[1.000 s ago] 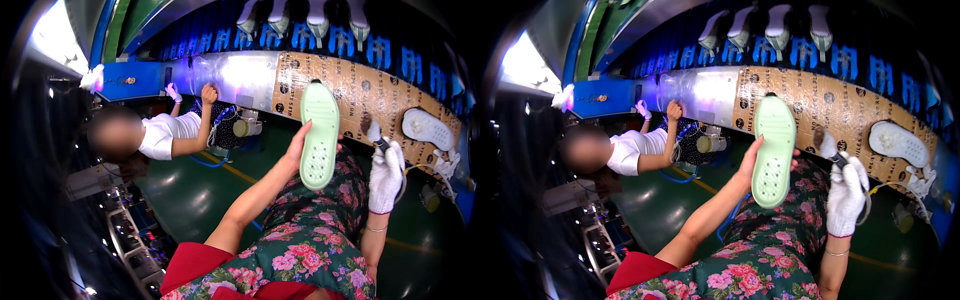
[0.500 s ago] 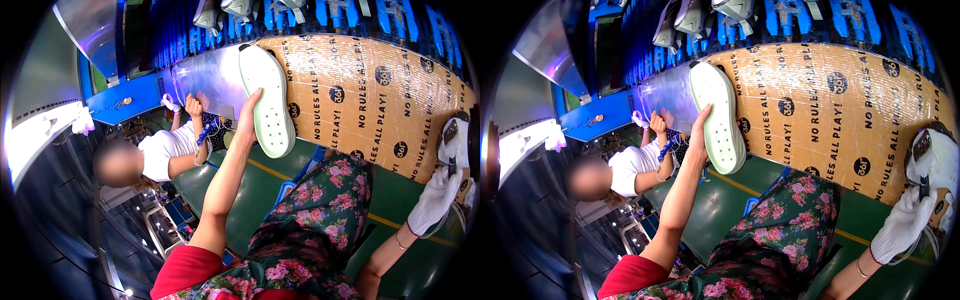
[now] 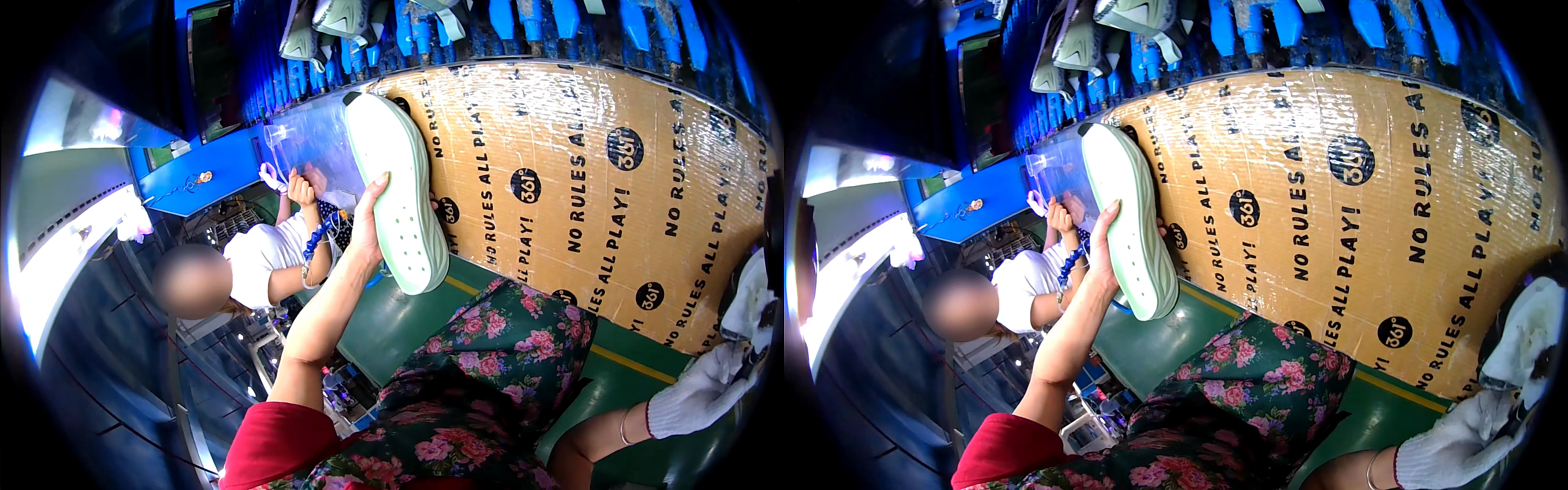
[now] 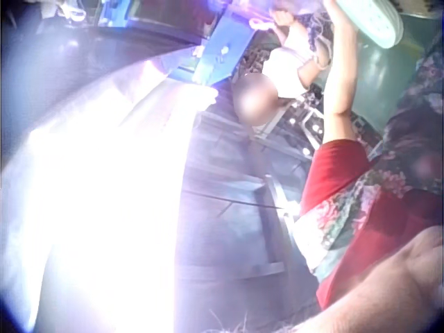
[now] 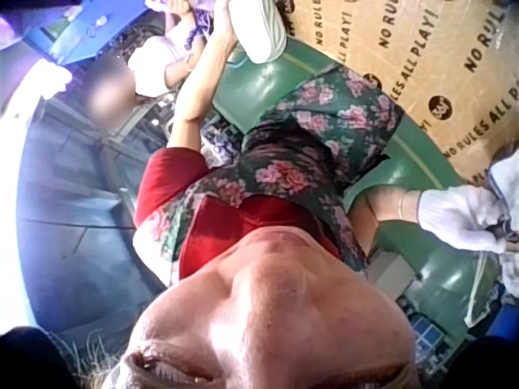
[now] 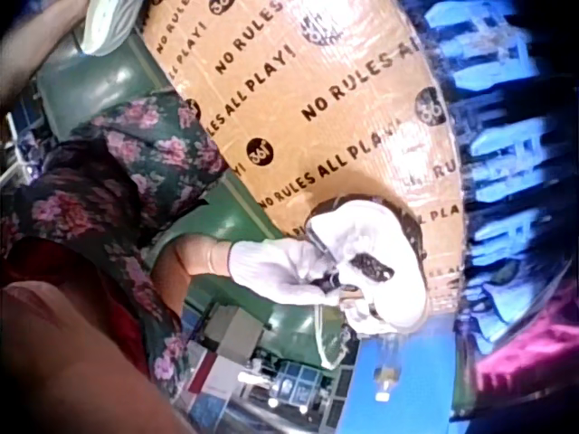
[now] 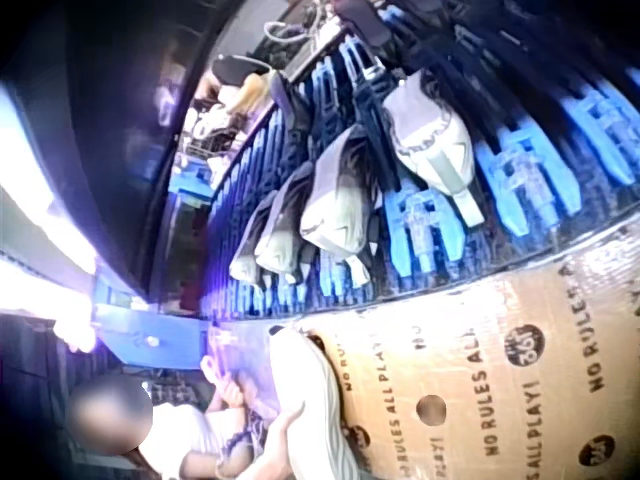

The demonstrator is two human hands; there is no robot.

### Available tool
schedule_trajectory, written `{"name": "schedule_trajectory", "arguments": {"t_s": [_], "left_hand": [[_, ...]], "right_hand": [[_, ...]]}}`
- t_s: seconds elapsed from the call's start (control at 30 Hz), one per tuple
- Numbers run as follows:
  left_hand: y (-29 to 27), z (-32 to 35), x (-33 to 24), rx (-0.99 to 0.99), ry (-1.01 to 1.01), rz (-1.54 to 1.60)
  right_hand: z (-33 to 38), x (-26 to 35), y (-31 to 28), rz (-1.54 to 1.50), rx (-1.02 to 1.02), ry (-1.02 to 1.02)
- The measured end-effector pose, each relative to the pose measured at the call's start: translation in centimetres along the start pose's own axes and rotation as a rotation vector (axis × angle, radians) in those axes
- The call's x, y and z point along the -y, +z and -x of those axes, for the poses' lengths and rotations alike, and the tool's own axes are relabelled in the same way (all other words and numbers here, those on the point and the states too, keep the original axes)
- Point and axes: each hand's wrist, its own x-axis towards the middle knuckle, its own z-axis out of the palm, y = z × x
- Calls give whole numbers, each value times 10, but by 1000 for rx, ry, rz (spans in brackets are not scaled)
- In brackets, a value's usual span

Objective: The person applies adhesive to the inner surface of shoe soles using a brush, placing the coated soles onto a conveyor belt system.

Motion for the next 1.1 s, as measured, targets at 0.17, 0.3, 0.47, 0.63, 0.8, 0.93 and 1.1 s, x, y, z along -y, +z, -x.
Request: {"name": "schedule_trajectory", "arguments": {"t_s": [0.17, 0.3, 0.47, 0.63, 0.8, 0.93, 1.1], "left_hand": [[-5, 0, -1, -20, -29, -48], [-9, 0, -3, 9, -53, -99], [-11, -2, -4, 14, -67, -89], [-6, -2, -4, 20, -51, -122], [2, 0, -4, 0, -36, -133], [0, -2, -3, 63, -29, -115], [-6, -10, 3, 61, 62, -116]], "right_hand": [[-1, -3, -5, -311, 175, 149], [5, -8, -5, 417, 40, -229], [4, -8, -8, -177, 184, 50], [1, -7, -10, -178, 203, 31], [2, -15, -4, -210, 93, 34], [2, -25, 0, -25, 104, -96], [-5, -32, -6, -133, 130, -128]]}}
